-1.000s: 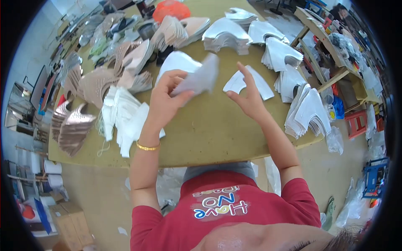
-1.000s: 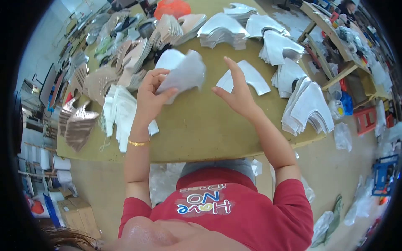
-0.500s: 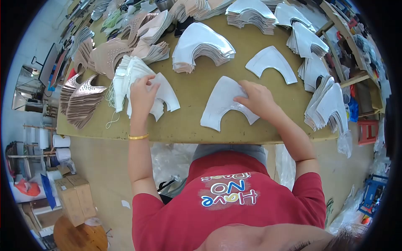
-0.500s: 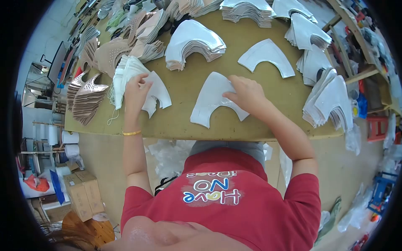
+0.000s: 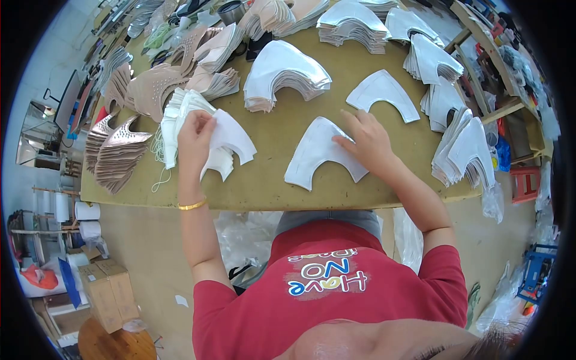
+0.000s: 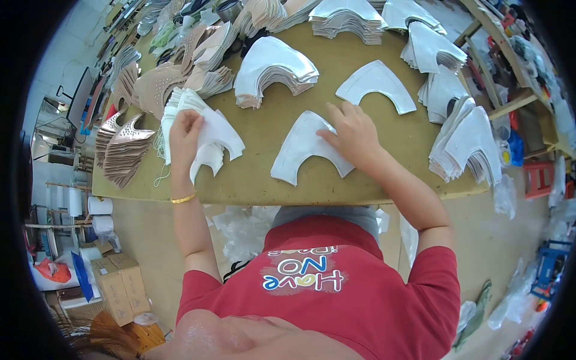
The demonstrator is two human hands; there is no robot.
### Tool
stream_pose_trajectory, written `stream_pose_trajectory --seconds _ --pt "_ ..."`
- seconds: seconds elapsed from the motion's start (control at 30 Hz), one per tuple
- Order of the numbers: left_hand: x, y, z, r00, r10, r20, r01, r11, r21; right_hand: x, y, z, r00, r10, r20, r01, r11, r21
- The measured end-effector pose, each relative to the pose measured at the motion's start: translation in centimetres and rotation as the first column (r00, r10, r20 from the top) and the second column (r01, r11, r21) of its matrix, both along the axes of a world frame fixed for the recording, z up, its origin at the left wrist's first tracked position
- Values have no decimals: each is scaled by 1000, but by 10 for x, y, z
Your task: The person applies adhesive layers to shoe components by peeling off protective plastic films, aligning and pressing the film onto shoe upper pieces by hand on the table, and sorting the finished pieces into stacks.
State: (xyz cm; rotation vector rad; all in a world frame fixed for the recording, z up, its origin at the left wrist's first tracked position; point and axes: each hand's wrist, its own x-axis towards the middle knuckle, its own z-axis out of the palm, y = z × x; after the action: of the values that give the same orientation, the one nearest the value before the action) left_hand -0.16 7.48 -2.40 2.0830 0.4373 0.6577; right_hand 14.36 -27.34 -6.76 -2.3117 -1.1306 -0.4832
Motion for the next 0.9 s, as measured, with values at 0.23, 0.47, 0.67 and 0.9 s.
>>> stream_pose_trajectory --seconds 0.23,0.47,0.67,0.9 --pt "-15 -115 67 947 -320 6 312 927 209 -47 33 59 335 625 -705 -156 775 612" --pt "-8 -161 55 914 -365 177 9 454 891 -59 26 70 254 599 -759 -39 791 611" --pt "-19 -167 55 958 -287 7 119 419 900 -66 30 57 363 610 -705 29 748 663" --pt "-3 -144 37 843 -517 146 77 385 920 -60 38 47 328 668 -668 -12 710 704"
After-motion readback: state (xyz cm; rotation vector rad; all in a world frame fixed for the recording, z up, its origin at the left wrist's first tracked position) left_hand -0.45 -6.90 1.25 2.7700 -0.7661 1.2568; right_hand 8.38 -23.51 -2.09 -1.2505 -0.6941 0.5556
